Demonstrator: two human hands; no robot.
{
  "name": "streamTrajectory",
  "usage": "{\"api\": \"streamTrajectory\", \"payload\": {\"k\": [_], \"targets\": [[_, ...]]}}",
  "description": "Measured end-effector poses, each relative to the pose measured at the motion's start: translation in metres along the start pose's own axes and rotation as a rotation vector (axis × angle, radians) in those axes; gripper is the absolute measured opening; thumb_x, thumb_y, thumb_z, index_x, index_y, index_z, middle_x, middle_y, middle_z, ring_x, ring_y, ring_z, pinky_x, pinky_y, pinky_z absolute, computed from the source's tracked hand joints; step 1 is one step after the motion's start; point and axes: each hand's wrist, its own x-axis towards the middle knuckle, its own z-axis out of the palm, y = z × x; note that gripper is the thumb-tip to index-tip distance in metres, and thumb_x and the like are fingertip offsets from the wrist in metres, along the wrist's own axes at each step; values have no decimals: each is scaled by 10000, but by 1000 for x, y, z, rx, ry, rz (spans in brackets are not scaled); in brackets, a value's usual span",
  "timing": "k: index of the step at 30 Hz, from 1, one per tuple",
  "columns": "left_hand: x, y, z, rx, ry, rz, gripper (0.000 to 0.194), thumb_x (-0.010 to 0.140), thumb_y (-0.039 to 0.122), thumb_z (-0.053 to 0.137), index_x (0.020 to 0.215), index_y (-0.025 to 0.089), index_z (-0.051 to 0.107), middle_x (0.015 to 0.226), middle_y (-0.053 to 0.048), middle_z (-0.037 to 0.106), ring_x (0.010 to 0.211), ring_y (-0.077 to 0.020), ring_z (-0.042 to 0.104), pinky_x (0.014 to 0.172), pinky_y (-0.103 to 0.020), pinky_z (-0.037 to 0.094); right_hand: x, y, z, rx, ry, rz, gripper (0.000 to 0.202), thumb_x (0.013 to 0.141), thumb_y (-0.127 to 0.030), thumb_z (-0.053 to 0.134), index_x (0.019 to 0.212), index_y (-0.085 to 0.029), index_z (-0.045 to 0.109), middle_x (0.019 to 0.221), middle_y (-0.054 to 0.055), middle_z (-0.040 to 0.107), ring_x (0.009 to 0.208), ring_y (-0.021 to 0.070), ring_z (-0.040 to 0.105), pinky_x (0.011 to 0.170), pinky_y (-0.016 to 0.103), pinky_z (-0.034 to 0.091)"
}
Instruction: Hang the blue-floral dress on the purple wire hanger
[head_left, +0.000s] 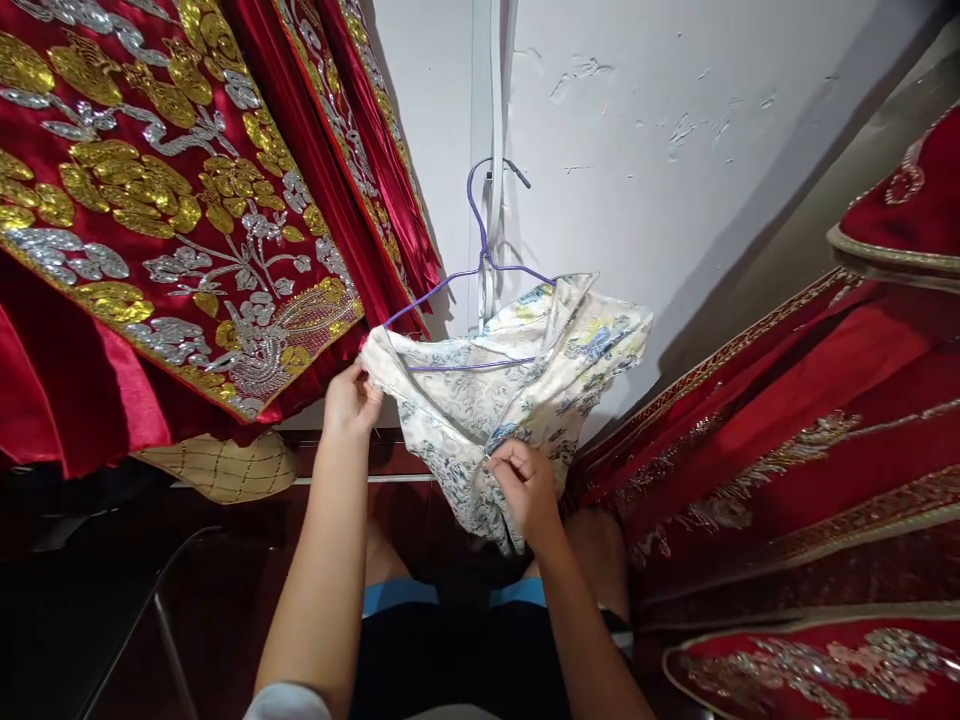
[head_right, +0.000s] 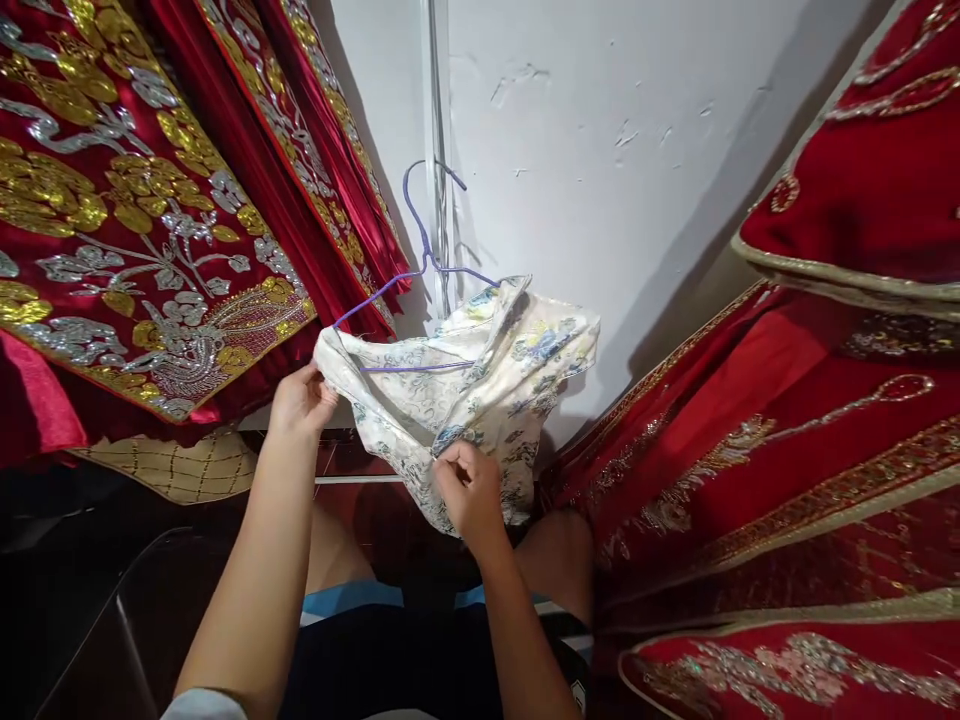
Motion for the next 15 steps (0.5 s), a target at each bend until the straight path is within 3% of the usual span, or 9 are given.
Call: {"api": "streamTrajectory", "payload": {"k": [3,7,9,12,15], "targets": [[-13,-23,-7,243,-72,-37,197,945,85,488,807,122,623,568,2,596,559,-63,605,550,-122,535,-4,11,-4,170,97,67,203,726,-289,608,568,-216,504,470,-68,353,466,99,308,473,256,241],[-59,-58,-13,306,5,-69,97,793,138,633,705,139,591,477,55,492,398,-49,449,406,-136,397,-10,22,-7,349,234,157,199,667,-307,642,580,-232,479,429,-83,343,427,98,285,452,257,244],[-82,-69,-14,344,-6,-53,88,718,171,698,725,138,617,516,42,549,471,-89,521,479,-181,449,-13,21,-9,375,273,149,230,675,-297,645,567,-230,454,438,-79,357,437,96,296,458,253,245],[-104,-73,-17,578,-60,88,149,706,207,688,836,137,679,777,-36,716,781,-191,657,727,-271,516,-15,19,-15,376,316,110,266,689,-281,635,540,-227,422,445,-74,352,445,92,298,456,247,242],[-116,-74,-23,878,-176,122,134,756,230,636,850,149,689,906,-68,729,921,-226,639,822,-290,473,-16,24,-20,354,327,127,234,691,-268,636,552,-227,451,440,-78,344,439,93,302,450,242,256]]}}
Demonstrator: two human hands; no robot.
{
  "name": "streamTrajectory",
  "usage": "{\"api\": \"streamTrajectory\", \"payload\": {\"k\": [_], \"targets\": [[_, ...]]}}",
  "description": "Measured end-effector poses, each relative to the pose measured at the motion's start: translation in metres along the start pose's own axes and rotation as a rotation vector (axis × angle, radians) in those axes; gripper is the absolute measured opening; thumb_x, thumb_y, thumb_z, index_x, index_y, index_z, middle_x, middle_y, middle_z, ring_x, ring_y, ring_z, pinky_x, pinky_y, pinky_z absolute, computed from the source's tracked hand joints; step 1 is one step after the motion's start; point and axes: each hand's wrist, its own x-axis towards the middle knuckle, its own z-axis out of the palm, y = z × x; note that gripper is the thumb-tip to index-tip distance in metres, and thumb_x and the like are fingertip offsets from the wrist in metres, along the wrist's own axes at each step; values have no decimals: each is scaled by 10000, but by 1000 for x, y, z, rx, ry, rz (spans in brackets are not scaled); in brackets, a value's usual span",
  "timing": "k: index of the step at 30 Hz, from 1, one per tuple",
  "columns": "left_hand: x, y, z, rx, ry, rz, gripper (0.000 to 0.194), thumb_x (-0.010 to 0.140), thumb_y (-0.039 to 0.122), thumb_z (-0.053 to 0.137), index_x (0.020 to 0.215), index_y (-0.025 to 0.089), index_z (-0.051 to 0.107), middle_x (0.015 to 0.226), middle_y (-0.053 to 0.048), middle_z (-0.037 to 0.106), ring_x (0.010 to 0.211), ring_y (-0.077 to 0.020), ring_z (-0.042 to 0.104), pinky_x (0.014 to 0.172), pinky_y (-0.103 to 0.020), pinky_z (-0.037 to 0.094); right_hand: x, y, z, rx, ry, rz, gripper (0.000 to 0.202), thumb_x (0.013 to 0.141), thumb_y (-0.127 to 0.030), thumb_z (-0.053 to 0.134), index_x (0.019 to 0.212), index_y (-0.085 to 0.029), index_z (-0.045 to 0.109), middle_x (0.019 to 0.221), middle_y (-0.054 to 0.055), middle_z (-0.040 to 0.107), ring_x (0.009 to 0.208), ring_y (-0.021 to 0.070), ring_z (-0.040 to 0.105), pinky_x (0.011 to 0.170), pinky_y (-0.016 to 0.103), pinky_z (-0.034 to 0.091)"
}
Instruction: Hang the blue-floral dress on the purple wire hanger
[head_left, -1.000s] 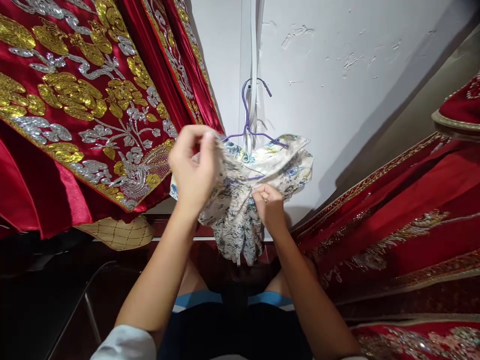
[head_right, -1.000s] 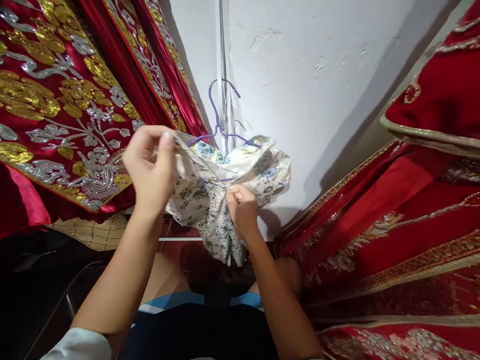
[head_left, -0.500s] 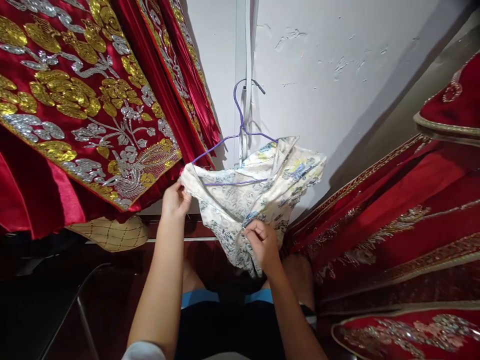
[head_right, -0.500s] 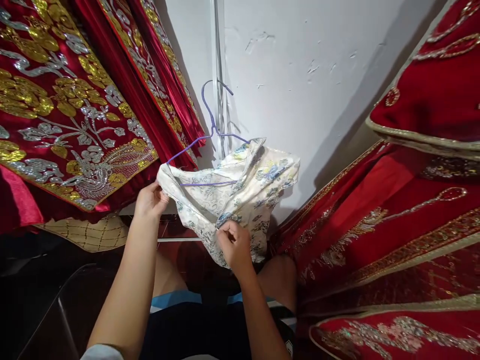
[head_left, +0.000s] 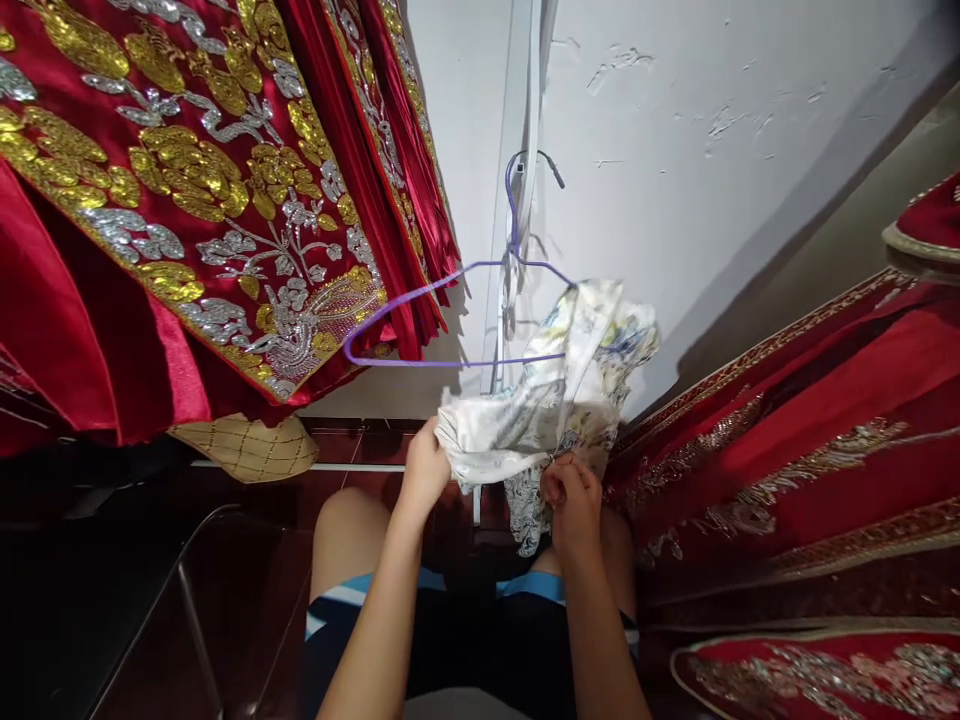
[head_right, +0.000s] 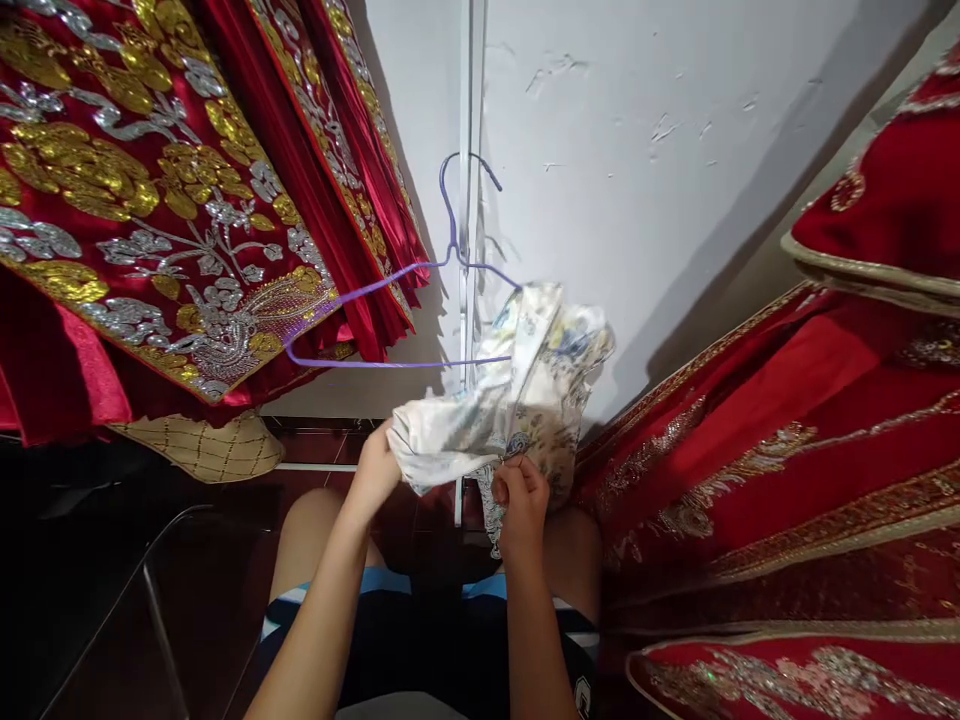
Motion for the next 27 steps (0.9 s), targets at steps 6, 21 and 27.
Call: {"api": "streamTrajectory", "payload": {"k": [6,21,27], "targets": [[-26,-7,11,-328,-87,-156,329,875,504,610,831,180,583,704,14,527,600,-121,452,572,-226,381,2,34,-26,-320,-147,184,260,698,-351,599,514,-218,471,395,-66,364,407,94,318,430,236,242],[-53,53,-4,13,-397,287,289,965,375,590,1203,236,677,1182,-102,664,1162,-265,580,1041,-377,424,-36,-20,14,-379,-618,247,154,845,-345,659,893,-207,705,862,46,701,898,248,663,813,355,559],[-51,13,-33,167,-862,68,400,971,509,522,903,159,703,839,-37,688,765,-201,602,707,-261,454,-4,-56,-2,-395,-443,229,282,774,-474,765,806,-199,712,760,34,683,704,198,620,623,278,515]]}}
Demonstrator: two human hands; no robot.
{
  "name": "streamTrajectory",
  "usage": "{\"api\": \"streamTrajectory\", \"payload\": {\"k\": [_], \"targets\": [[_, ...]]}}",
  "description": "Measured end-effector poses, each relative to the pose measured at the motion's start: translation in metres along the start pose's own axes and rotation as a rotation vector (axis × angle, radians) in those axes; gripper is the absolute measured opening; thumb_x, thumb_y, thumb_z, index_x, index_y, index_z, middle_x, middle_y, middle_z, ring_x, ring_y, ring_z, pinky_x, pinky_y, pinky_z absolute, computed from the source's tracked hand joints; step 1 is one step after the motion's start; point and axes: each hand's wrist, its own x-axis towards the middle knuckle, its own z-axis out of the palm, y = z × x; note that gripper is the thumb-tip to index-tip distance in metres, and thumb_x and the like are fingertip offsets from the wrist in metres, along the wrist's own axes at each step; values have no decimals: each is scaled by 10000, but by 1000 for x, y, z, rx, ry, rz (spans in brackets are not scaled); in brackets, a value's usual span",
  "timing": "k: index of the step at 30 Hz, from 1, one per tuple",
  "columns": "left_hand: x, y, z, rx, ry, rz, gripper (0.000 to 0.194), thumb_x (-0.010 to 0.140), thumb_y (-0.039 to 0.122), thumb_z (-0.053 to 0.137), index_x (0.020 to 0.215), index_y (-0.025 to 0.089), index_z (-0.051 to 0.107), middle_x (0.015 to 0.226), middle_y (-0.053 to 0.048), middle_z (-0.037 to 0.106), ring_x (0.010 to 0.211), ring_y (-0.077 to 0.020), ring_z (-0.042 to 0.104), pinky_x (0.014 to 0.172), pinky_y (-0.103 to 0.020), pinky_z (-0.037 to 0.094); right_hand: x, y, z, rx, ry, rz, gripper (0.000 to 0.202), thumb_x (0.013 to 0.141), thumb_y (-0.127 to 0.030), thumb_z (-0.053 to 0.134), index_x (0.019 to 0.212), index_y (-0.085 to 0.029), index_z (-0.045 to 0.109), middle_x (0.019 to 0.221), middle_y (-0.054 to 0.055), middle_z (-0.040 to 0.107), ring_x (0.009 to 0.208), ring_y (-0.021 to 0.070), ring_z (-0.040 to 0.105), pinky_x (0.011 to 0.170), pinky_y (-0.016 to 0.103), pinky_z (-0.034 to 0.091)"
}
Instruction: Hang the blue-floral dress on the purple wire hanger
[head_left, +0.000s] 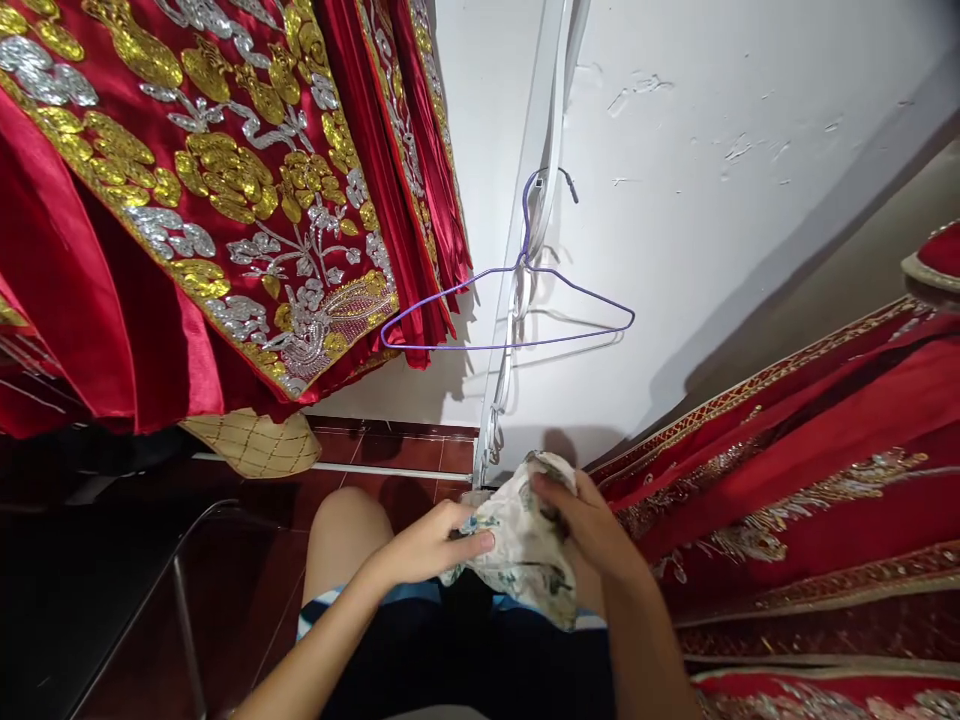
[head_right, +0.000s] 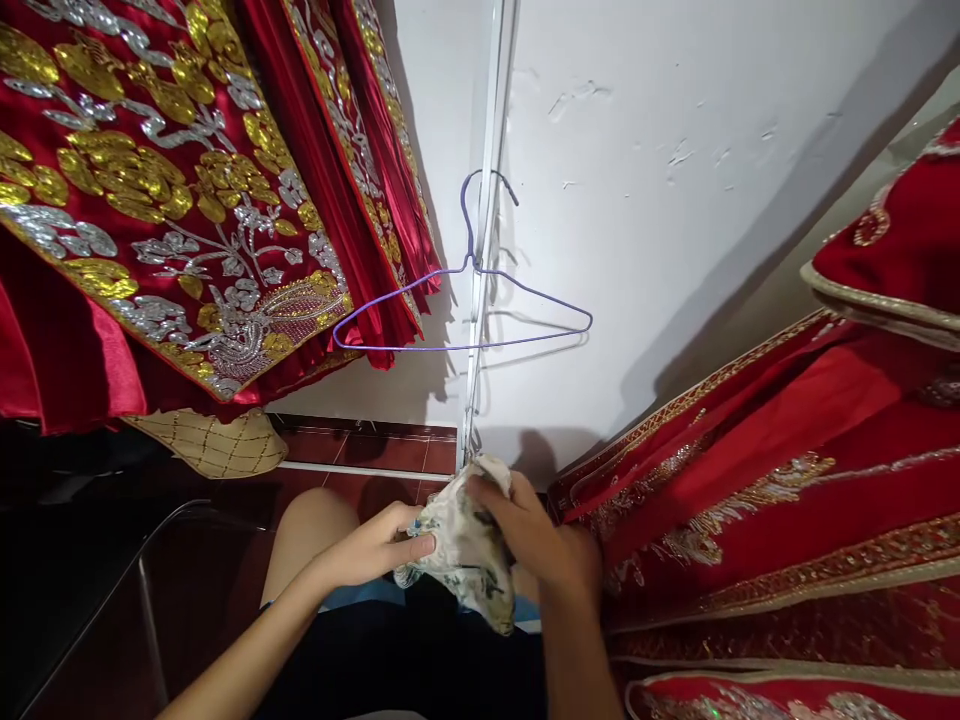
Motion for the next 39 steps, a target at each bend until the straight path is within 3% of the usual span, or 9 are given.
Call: {"api": "streamTrajectory", "payload": {"k": [4,8,12,16,19,26,33,37,39], "targets": [[-16,-8,-35,396,156,-126,379,911,520,600,781,187,724,683,-34,674,601,-188,564,598,-256,386,20,-45,-40,-312,-129,-125,296,813,-458,718,751,-169,704,705,30,669,616,186,575,554,277,459],[-25,8,-91,669,246,-86,333,922,478,584,810,224,766,817,-73,759,754,-243,671,892,-348,464,51,-76,-63,-592,-96,-374,207,739,-368,781,787,-200,670,680,-5,629,623,169,541,566,263,438],[-23,30,-124,854,347,-62,379,952,498,522,877,224,773,991,-86,788,967,-289,710,1095,-461,398,100,-78,-58,-728,47,-422,471,657,-247,787,1114,-243,670,862,28,701,716,205,611,612,284,480],[-11,44,-129,899,486,12,428,978,489,465,1063,199,769,1251,-111,728,1206,-321,649,1110,-475,427,148,-66,-48,-622,129,-658,553,758,-228,633,1311,-236,624,1161,92,698,994,238,637,848,335,491],[-2,46,-129,894,573,33,456,993,483,432,1109,176,749,1293,-127,705,1254,-321,624,1135,-473,425,163,-61,-49,-616,131,-641,242,829,-278,529,965,-185,706,835,43,691,764,199,592,720,305,457],[11,49,-132,895,577,27,395,984,479,441,983,162,676,1426,-179,599,1387,-329,511,1177,-497,377,130,-78,-66,-655,286,-580,315,777,-317,594,557,-218,390,548,-39,360,568,116,350,527,263,263],[45,89,-131,750,614,352,285,1007,368,429,830,193,569,1607,-149,392,1481,-286,387,1192,-492,347,103,-87,-61,-613,325,-465,351,753,-300,608,540,-226,339,511,-46,308,509,102,303,465,261,209],[76,102,-132,684,682,523,232,990,314,479,927,178,657,1273,-135,692,1149,-241,652,980,-400,507,92,-77,-51,-519,352,-469,283,778,-333,617,571,-204,472,549,-20,453,548,137,437,489,257,334],[85,101,-133,710,743,558,222,979,300,501,932,170,675,985,-88,733,923,-202,678,843,-342,519,90,-76,-55,-507,455,-579,149,782,-324,623,784,-178,651,747,27,625,707,189,575,612,280,458]]}}
